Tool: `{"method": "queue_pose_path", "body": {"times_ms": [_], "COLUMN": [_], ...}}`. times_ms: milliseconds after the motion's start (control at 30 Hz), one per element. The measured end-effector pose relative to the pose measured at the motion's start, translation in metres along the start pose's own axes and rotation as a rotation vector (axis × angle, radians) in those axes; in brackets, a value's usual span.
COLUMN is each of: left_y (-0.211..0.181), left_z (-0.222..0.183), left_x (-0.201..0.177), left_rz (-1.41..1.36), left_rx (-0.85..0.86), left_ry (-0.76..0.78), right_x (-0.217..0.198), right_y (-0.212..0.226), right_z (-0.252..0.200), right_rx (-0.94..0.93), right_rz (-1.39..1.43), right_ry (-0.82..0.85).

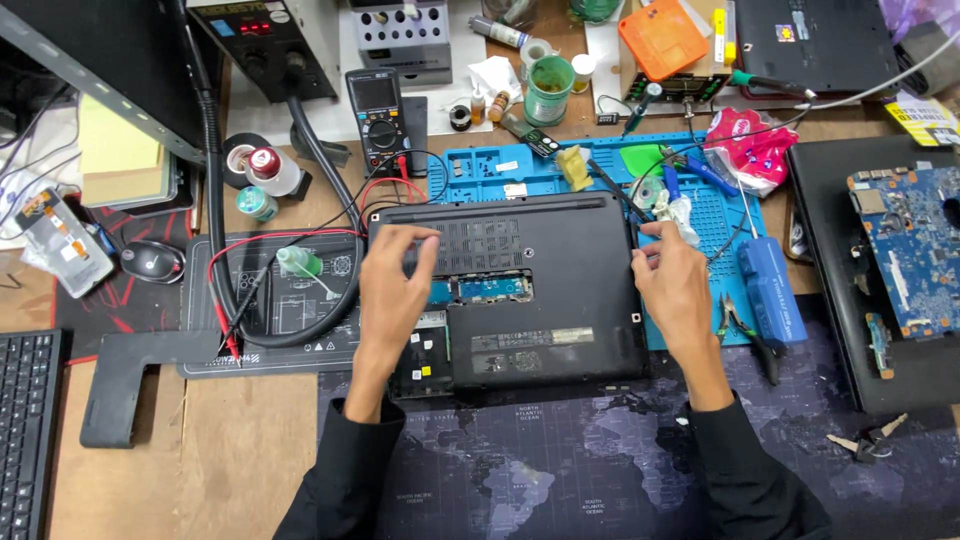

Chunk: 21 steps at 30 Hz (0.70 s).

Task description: Disassembling a laptop by removing screws from the back panel and extracting the optical drive

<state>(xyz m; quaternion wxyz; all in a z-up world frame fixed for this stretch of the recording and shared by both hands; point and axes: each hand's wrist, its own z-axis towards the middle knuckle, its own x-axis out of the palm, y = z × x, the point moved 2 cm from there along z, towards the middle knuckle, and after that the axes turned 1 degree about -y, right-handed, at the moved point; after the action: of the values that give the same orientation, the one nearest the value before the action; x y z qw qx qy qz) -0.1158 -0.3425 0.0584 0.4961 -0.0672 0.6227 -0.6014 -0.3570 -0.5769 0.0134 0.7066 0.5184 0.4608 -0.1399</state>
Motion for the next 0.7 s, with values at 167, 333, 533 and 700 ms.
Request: {"method": "queue_pose_path", "body": {"times_ms": [167, 333, 533, 700], "left_y": [0.017, 0.018, 0.02, 0.038], "left_z": [-0.003, -0.006, -0.005, -0.004], "left_x": [-0.022, -0.038, -0.038, -0.032], "left_rz": [0.025, 0.041, 0.152, 0.133], "left_rx": [-0.074, -0.189, -0.318, -0.336], "left_ry": [-0.112, -0.126, -0.051, -0.037], "right_x": [-0.001, 0.005, -0.005, 0.0], "right_y": [-0.009, -0.019, 0.005, 0.003], "right_z": [0.007, 0.015, 0.011, 0.009], "right_rx": [0.035, 0.034, -0.092, 0.055], "right_rz": [0.057, 0.069, 0.028, -0.034], "right_ry": [0.024, -0.002, -0.039, 0.094]}}
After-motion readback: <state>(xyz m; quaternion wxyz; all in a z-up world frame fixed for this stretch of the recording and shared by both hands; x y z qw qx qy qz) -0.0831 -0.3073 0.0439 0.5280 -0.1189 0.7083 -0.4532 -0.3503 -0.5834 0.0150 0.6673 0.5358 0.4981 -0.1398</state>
